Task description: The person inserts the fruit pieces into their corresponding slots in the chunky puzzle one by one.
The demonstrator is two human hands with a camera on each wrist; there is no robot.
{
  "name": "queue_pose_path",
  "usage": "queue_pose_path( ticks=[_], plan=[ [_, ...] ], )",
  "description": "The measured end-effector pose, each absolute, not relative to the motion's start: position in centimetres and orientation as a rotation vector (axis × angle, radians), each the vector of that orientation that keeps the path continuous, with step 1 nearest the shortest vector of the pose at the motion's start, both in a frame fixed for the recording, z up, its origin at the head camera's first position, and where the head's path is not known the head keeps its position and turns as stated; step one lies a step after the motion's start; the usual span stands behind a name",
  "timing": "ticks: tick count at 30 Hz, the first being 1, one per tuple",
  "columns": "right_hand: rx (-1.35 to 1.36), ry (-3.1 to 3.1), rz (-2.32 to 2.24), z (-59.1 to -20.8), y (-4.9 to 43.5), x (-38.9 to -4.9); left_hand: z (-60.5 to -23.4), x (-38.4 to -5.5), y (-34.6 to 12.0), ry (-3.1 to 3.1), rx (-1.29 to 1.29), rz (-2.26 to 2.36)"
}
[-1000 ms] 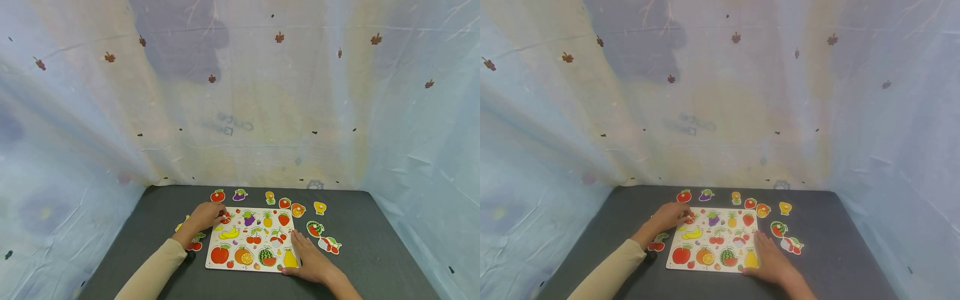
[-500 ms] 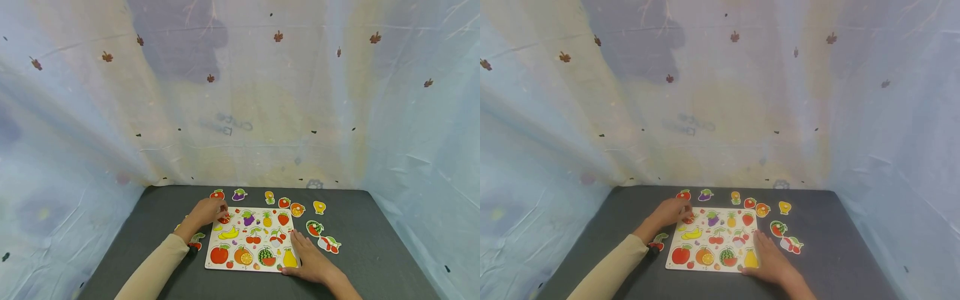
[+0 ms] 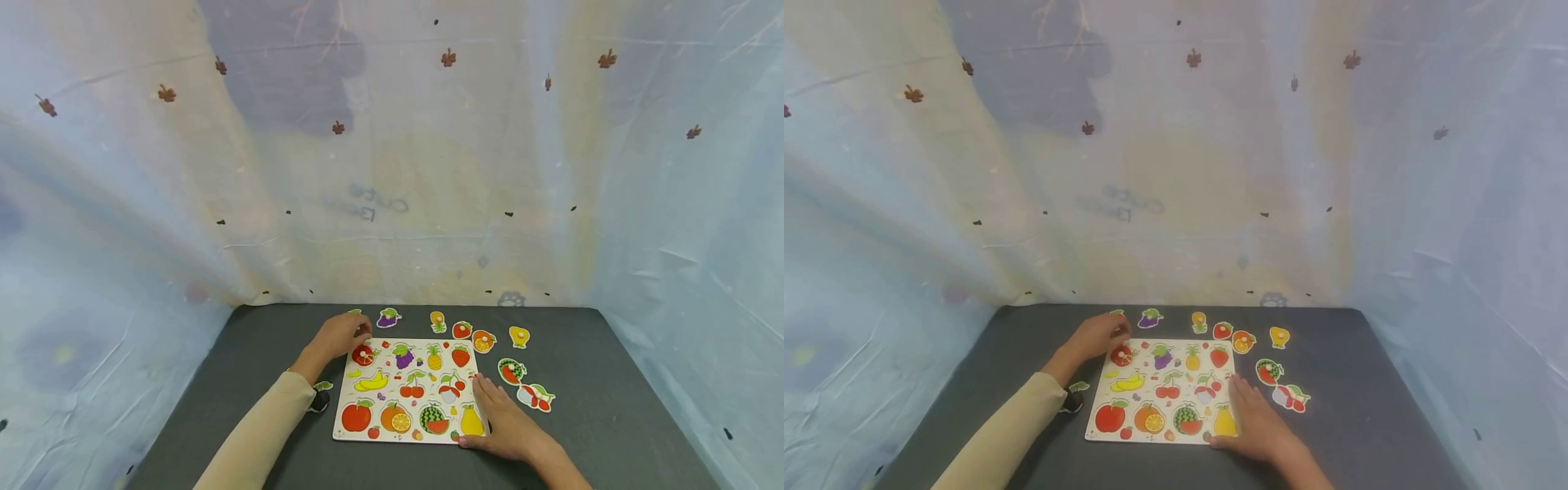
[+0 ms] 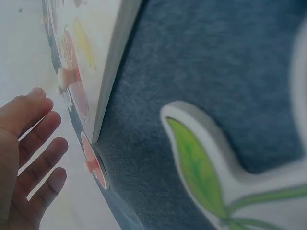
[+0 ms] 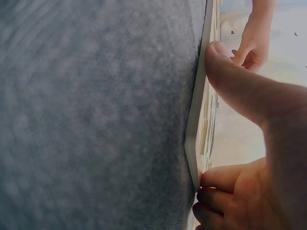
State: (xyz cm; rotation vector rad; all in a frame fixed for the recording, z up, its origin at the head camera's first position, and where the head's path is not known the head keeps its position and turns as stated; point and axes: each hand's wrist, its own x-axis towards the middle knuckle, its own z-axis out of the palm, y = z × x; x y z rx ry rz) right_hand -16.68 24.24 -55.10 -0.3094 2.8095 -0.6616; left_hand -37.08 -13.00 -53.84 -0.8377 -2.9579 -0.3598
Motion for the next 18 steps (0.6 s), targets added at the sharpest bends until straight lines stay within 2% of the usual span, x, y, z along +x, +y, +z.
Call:
queue_pose_path(
  ticks=[18],
  plan=[
    [-0.318,2.815,-0.649,-55.0,24.2,-16.6,-53.8,-39.2,-12.3,-2.928,-0.794,-0.481]
  ],
)
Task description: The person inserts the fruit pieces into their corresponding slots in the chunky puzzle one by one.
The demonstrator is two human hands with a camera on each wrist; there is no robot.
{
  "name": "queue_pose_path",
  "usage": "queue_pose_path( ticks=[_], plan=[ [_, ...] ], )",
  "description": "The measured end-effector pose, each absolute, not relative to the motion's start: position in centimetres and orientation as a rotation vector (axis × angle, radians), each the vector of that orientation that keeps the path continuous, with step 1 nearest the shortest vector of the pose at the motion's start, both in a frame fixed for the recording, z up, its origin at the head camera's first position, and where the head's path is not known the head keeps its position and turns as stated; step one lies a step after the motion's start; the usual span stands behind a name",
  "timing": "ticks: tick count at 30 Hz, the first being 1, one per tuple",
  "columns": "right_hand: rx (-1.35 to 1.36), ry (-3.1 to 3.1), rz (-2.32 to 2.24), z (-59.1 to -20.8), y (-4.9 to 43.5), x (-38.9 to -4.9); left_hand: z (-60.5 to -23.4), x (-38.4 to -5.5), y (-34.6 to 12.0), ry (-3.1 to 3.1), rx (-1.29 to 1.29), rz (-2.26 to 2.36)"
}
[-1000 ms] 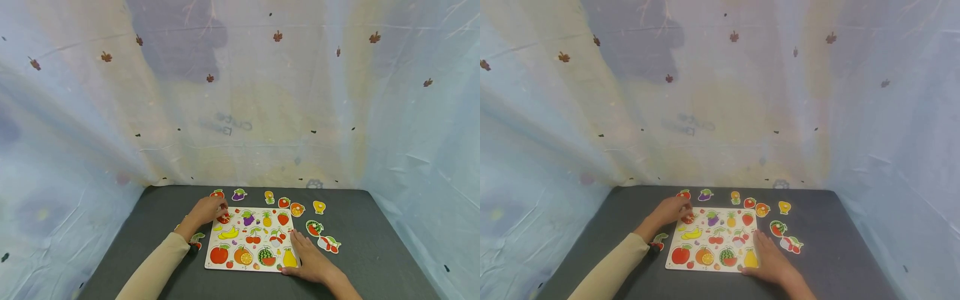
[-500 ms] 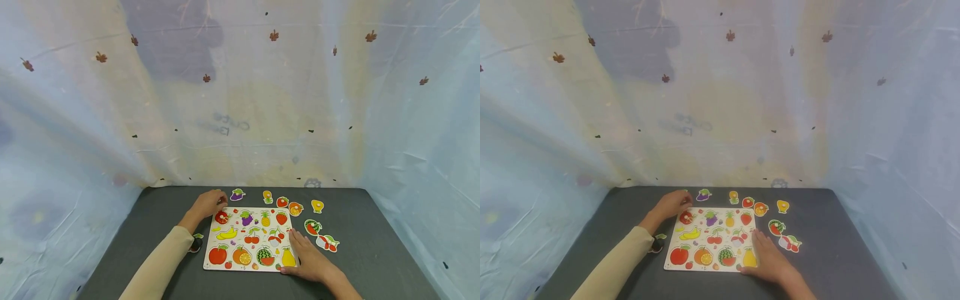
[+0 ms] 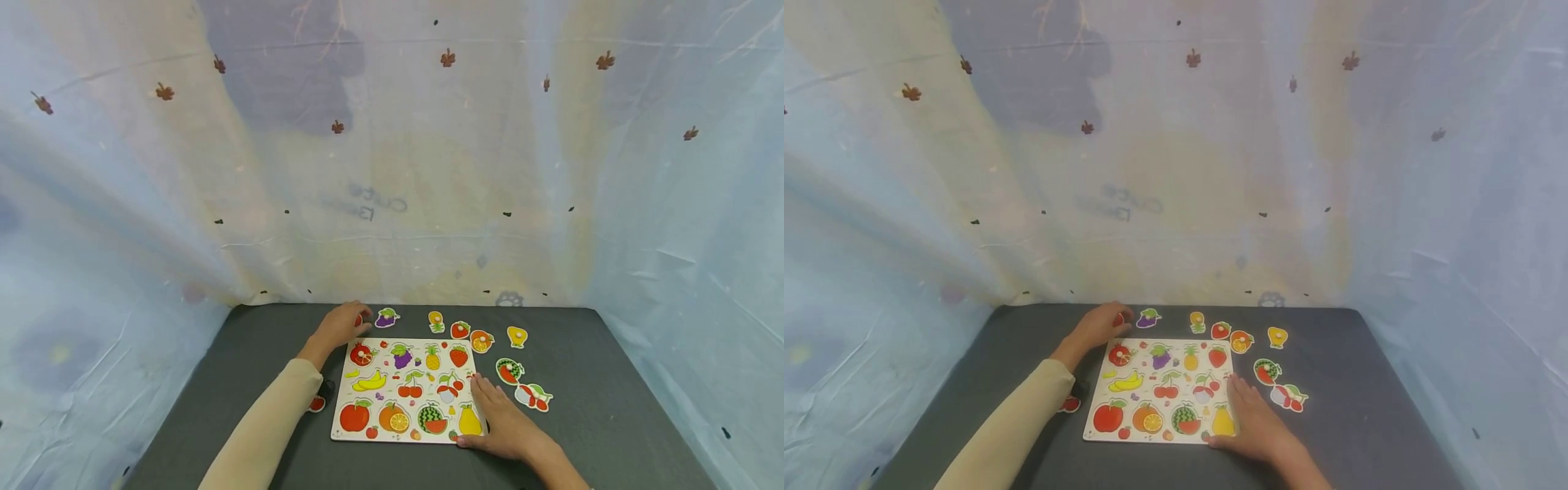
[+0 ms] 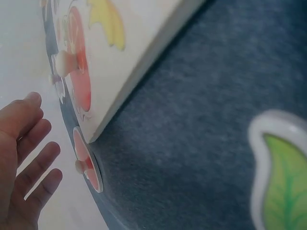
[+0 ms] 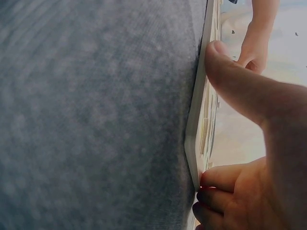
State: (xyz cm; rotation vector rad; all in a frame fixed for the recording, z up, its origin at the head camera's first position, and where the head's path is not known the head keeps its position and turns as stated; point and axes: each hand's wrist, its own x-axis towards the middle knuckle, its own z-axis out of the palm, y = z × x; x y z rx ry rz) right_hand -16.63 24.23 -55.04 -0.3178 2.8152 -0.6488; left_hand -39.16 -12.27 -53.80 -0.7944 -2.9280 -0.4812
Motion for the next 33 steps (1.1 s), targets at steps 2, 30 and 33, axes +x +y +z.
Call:
queue_pose_path(
  ticks=[2,30,33],
  plan=[
    [-0.318,2.812,-0.651,-54.9,24.2,-16.6,-53.8,-39.4,-12.2,-2.927,-0.797,-0.484],
    [-0.307,2.799,-0.694,-55.1,24.4,-16.6,-54.0,-40.4,-8.6,-2.987,-0.833,-0.504],
    [-0.316,2.803,-0.692,-55.2,24.4,-16.6,-54.1,-40.4,-8.5,-2.992,-0.837,-0.496]
  ],
)
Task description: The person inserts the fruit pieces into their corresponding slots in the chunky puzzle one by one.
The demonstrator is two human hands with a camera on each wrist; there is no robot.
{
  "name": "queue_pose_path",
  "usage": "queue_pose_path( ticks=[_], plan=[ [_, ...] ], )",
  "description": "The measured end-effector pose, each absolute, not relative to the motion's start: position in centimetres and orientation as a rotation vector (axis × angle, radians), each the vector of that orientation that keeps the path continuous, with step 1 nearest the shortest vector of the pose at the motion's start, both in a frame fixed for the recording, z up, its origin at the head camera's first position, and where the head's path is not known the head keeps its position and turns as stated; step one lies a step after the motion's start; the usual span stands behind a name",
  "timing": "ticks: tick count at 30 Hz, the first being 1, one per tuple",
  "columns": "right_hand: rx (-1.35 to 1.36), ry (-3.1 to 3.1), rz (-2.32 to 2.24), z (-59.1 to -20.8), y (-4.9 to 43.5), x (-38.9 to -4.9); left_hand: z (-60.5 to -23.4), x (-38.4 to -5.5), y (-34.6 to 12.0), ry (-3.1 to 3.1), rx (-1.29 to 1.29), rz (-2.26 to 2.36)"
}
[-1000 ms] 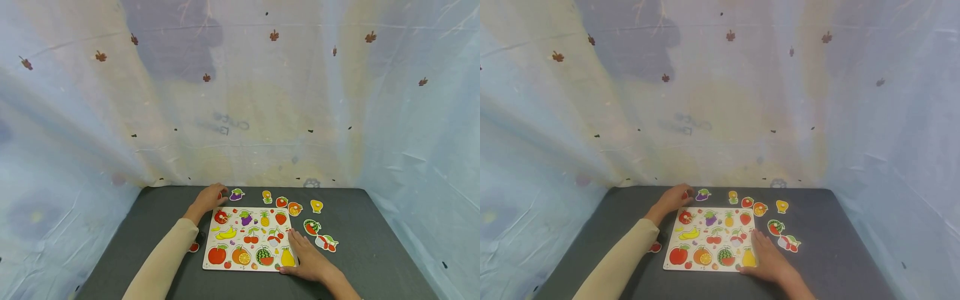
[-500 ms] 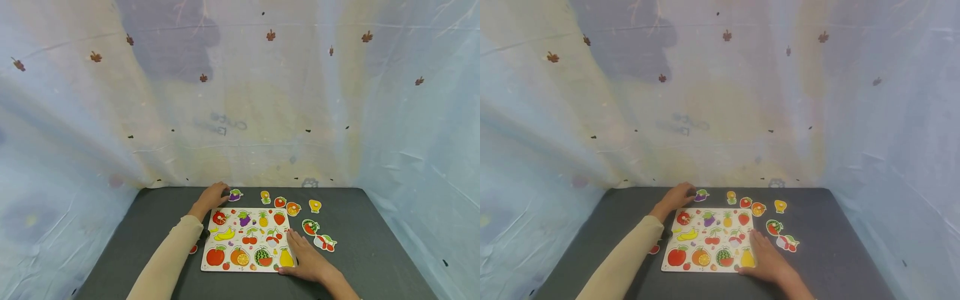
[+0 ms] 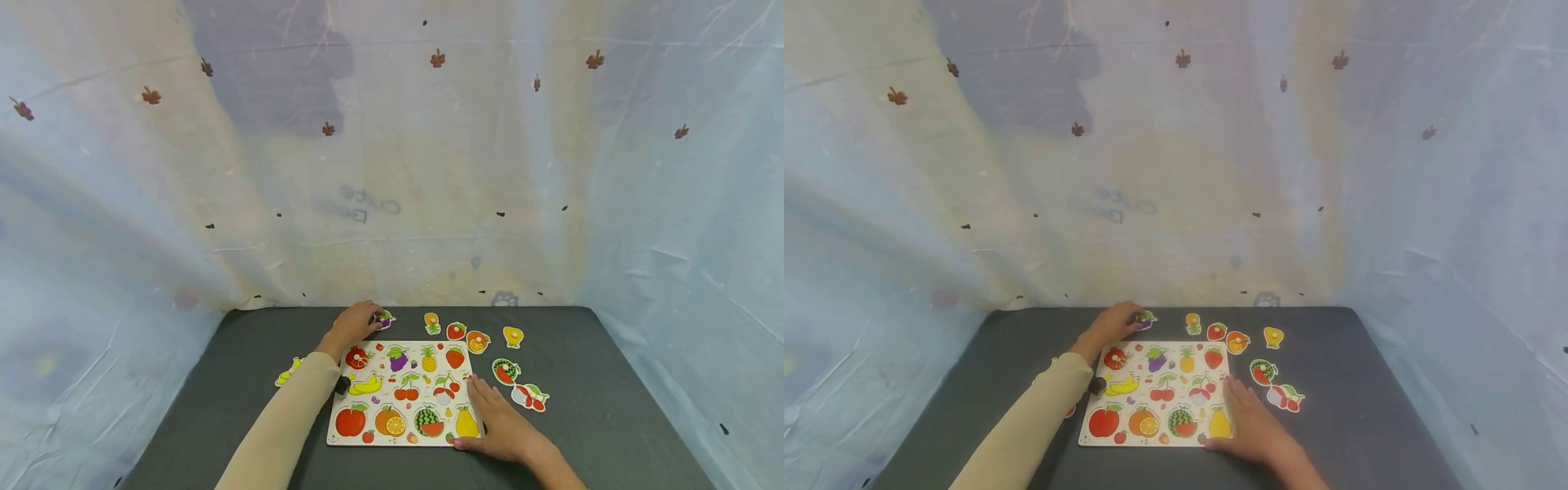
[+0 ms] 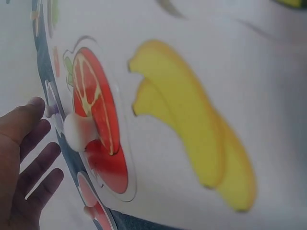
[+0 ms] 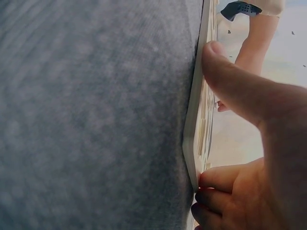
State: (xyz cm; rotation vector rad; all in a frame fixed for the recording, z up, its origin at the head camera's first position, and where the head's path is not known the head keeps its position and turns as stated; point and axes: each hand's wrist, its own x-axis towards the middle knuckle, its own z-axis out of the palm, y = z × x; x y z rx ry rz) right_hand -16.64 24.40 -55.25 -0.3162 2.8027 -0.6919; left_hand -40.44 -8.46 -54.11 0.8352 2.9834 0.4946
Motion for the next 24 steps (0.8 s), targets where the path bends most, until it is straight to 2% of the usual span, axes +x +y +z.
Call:
queue_pose_path(
  ticks=[24],
  plan=[
    [-0.322,2.802,-0.686,-55.21,24.31,-16.72,-54.32,-40.25,-8.07,2.985,0.730,0.571]
  ],
)
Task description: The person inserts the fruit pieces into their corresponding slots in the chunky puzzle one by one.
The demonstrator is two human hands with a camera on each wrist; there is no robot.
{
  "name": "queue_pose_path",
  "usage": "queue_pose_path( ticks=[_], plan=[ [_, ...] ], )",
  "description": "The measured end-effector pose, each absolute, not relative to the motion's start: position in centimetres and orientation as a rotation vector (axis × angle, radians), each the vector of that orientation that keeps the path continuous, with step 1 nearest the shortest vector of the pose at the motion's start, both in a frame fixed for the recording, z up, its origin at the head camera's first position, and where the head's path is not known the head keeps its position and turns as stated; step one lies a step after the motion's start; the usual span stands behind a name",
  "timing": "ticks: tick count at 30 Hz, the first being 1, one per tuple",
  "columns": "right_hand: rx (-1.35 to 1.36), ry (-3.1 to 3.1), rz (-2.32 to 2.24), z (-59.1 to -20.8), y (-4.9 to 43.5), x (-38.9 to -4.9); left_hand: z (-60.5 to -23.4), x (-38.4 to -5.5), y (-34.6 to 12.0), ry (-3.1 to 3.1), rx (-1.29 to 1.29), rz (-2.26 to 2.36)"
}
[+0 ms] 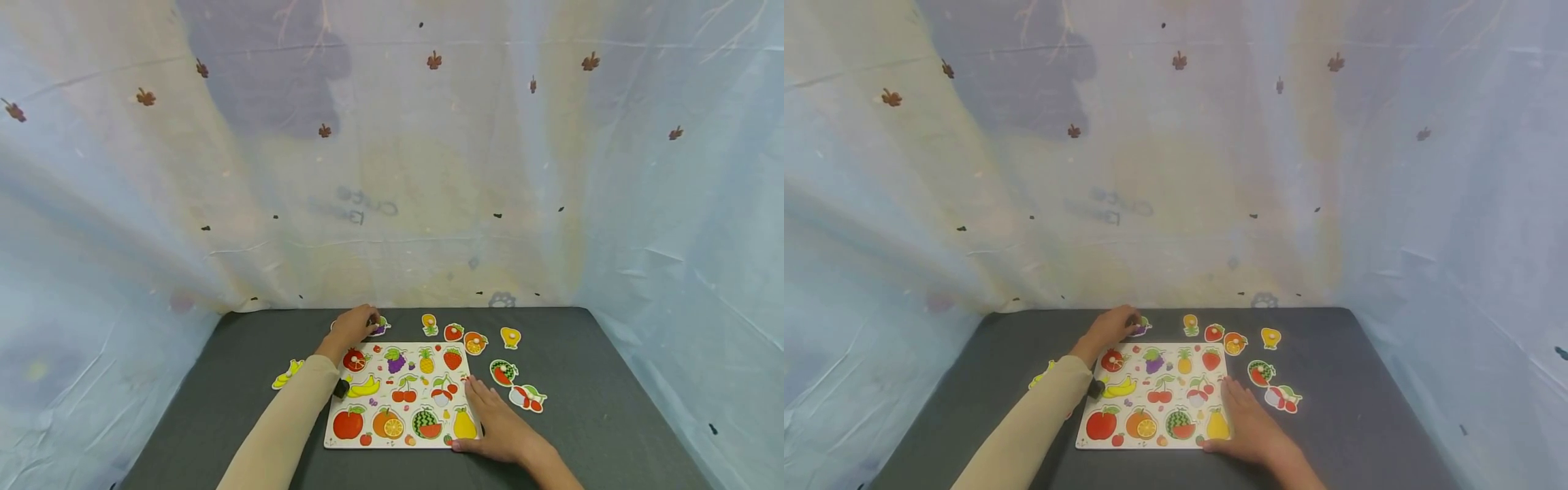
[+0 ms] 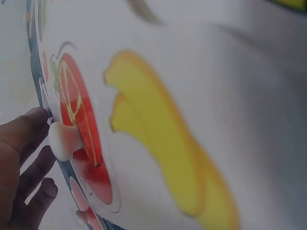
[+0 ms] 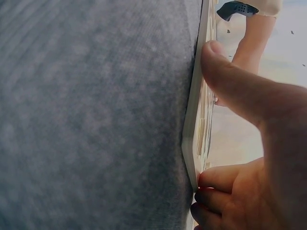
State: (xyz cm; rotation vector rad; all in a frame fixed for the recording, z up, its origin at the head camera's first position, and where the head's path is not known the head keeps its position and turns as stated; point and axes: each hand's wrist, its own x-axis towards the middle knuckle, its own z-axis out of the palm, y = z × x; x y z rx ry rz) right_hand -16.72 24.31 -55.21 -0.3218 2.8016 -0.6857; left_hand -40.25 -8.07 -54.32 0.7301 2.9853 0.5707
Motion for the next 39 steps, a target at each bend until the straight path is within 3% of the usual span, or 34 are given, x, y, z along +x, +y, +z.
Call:
queue_pose_path(
  ticks=[27,39],
  plan=[
    [-0.275,2.790,-0.683,-54.8,24.2,-16.7,-54.4,-39.8,-8.4,3.004,0.763,0.595],
    [-0.284,2.792,-0.680,-54.9,24.3,-16.7,-53.2,-38.1,-8.5,3.023,0.854,0.534]
  ],
)
